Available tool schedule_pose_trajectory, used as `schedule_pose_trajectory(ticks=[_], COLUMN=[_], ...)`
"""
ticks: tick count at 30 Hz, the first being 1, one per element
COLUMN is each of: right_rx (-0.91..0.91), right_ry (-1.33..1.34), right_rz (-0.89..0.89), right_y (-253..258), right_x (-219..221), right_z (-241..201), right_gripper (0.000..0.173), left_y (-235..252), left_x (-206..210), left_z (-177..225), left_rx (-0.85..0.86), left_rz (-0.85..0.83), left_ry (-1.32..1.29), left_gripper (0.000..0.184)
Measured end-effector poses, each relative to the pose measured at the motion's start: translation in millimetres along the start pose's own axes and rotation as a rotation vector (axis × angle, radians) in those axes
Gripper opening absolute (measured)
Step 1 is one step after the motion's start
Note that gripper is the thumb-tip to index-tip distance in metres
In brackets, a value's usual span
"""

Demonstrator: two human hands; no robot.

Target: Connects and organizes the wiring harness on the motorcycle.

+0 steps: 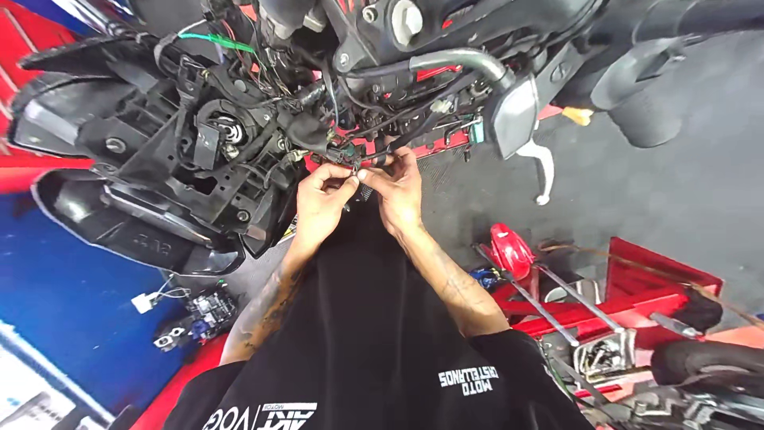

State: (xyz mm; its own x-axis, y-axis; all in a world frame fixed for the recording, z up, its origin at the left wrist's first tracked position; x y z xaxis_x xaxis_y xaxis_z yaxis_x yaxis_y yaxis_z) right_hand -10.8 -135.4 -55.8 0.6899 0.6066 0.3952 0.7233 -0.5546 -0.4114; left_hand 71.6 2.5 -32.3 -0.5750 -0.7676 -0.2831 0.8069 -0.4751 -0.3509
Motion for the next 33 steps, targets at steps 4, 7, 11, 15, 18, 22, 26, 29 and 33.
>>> schedule_pose_trajectory(ticks=[4,7,11,15,18,22,26,29,33], right_rx=[-0.022,0.032,0.038,0.060,0.115,0.128,0.085,0.081,0.091], right_ry=[-0.028,-0.026,0.011,0.023,0.074,0.049,-0.022,0.020,0.003], right_rz=[-0.001,-0.020,-0.063,-0.016,0.024,0.017,0.036,0.044,0.026], right_y=[0.2,1.0,2.7,4.6,11.8,10.1,7.5,14.2,14.4], right_x=[0.7,1.2,5.0,4.8,5.9,7.8,8.5,9.8,5.9], right_z=[-4.7,-4.6,-4.6,-7.0,-5.5,-4.3,-6.8,-6.7,-7.0], right_gripper=[0.086,0.084,0.082,0.078,0.078,0.076,0.079,0.081,0.080], left_y=[-3.0,-2.6,-1.4,-2.7,-4.2,-9.0,-13.9,-17.0,-18.7], left_x=[-1.8,0.2,0.3,-0.8,-1.1,3.0,8.0,8.4,8.8], left_z=[7.1,7.9,9.5,17.4,18.9,22.9,30.6,32.1,31.7], left_rx=[0.070,0.080,0.123,0.177,0.227,0.386,0.533,0.593,0.613], left_rz=[0.077,0.096,0.115,0.152,0.175,0.272,0.330,0.354,0.349], left_ry=[0.094,0.105,0.210,0.378,0.467,0.640,0.787,0.841,0.876], left_gripper=[0.011,0.012,0.013,0.012,0.014,0.013,0.011,0.009,0.011])
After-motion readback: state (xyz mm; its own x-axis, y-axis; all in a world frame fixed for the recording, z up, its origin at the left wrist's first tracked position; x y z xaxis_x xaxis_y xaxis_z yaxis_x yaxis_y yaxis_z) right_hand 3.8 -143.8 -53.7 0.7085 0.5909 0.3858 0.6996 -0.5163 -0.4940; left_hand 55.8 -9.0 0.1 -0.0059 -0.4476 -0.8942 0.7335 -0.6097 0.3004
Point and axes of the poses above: each hand's wrist, its own y-axis towards the middle knuckle, its own x-axis out of the palm, z = x × y, the point moved 7 cm from there along y, towards the middle knuckle, and after that the axes turned 5 degrees about y, right-handed, at the moved point
